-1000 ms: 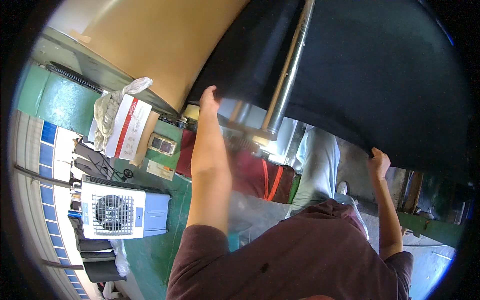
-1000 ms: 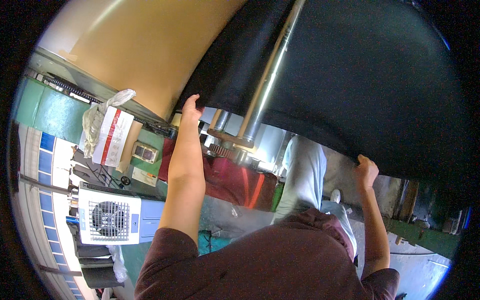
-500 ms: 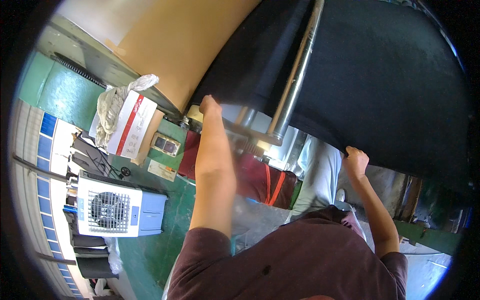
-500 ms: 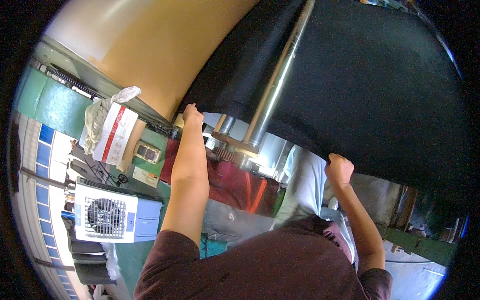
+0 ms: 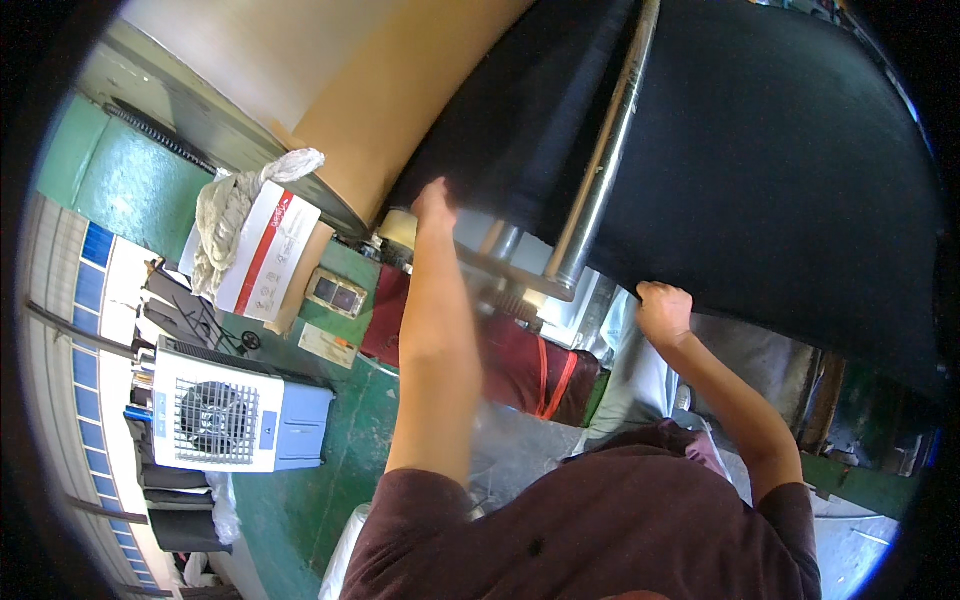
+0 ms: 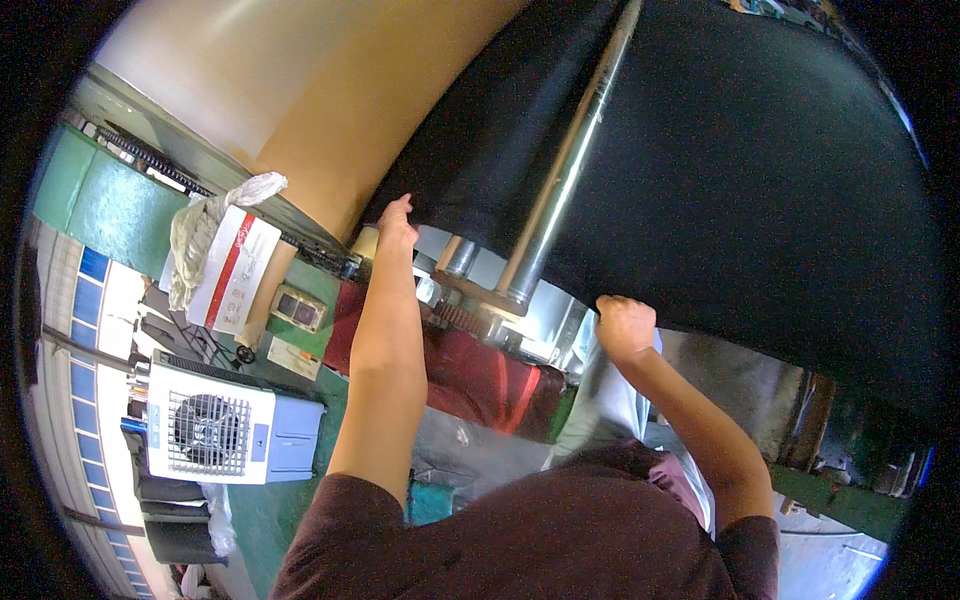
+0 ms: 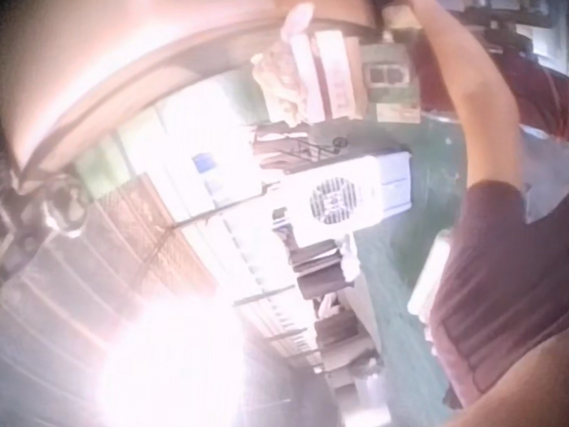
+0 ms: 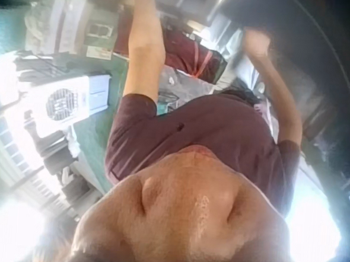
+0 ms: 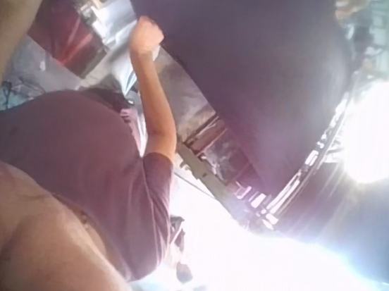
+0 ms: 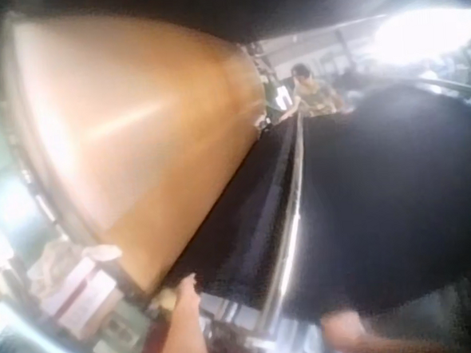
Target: The person feeds a large black fabric sheet into a roller machine, guiding it with both hands to keep it aligned as it passes through the rollers. The person repeatedly adjusts the fabric edges and maintains tension while the machine processes the material.
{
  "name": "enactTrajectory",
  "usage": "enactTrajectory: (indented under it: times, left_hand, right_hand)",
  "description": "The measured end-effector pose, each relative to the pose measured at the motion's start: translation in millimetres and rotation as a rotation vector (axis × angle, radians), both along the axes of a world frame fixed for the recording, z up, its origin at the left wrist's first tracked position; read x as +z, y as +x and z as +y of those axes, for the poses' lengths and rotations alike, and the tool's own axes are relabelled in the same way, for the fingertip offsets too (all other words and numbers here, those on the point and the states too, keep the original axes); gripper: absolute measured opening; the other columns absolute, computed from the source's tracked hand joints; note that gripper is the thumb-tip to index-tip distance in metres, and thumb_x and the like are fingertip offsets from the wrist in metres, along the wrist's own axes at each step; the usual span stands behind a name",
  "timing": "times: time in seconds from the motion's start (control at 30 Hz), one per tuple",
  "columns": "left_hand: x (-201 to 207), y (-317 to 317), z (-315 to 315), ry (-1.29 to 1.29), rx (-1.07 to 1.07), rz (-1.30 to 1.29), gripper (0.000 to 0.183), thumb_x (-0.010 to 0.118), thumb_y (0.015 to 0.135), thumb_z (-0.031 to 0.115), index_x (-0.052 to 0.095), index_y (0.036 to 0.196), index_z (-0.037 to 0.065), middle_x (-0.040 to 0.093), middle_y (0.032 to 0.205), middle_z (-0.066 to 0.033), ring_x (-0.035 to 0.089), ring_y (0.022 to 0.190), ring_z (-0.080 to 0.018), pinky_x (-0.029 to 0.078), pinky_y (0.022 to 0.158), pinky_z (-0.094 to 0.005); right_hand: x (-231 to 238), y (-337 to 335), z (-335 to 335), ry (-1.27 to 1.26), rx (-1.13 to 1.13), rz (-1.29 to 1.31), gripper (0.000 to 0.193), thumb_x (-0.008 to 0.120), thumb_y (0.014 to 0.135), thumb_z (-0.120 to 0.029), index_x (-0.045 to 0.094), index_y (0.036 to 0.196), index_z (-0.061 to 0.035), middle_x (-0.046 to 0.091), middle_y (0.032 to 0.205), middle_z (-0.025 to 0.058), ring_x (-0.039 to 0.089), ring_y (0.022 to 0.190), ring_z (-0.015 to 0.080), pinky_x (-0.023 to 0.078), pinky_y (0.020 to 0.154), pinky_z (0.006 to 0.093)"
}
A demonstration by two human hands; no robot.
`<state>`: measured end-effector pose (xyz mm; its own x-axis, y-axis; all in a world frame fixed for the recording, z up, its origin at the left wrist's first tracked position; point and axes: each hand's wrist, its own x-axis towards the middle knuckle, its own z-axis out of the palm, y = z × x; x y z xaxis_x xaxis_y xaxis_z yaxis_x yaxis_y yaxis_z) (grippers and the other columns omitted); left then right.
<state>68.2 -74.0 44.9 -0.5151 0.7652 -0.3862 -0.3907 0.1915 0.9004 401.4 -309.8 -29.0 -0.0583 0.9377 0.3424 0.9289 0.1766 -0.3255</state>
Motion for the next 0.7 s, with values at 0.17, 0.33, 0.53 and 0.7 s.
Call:
enactTrajectory:
  times: [0.17,0.33,0.53,0.7]
  left_hand:
    - [11,0,-12,0.030,0.080,-0.121,0.029,0.048,0.076,0.007,0.059,0.103,0.008,0.053,0.114,-0.0063,0.045,0.103,-0.0263,0.031,0.089,-0.0472]
    - [6,2,-9,0.056,0.056,-0.153,0.036,0.047,0.072,0.002,0.058,0.105,0.009,0.052,0.115,-0.0066,0.044,0.106,-0.0263,0.030,0.093,-0.0472]
    - [-9,-17,8,0.077,-0.088,-0.133,0.033,0.041,0.069,0.000,0.059,0.096,0.008,0.054,0.100,-0.0064,0.049,0.095,-0.0264,0.042,0.076,-0.0442]
    - [-7,-13,2,0.104,-0.034,-0.202,0.025,0.037,0.080,0.004,0.054,0.099,0.000,0.055,0.094,-0.0125,0.055,0.083,-0.0251,0.049,0.068,-0.0368]
  right_hand:
    - [4,-23,17,0.025,0.035,0.075,0.005,0.052,0.065,-0.008,0.054,0.061,-0.0074,0.059,0.065,0.0115,0.060,0.060,0.0297,0.048,0.052,0.0408]
    - [13,-28,41,0.137,0.126,0.107,0.003,0.052,0.064,-0.004,0.051,0.062,-0.0069,0.058,0.063,0.0121,0.059,0.059,0.0293,0.048,0.050,0.0386]
    - [20,23,66,0.346,0.055,-0.043,0.005,0.051,0.063,-0.004,0.050,0.066,-0.0082,0.054,0.064,0.0088,0.058,0.058,0.0263,0.047,0.051,0.0364]
    - [-9,176,26,-0.054,-0.375,-0.219,0.023,0.060,0.062,-0.004,0.057,0.085,-0.0068,0.059,0.093,0.0110,0.058,0.087,0.0303,0.047,0.075,0.0374]
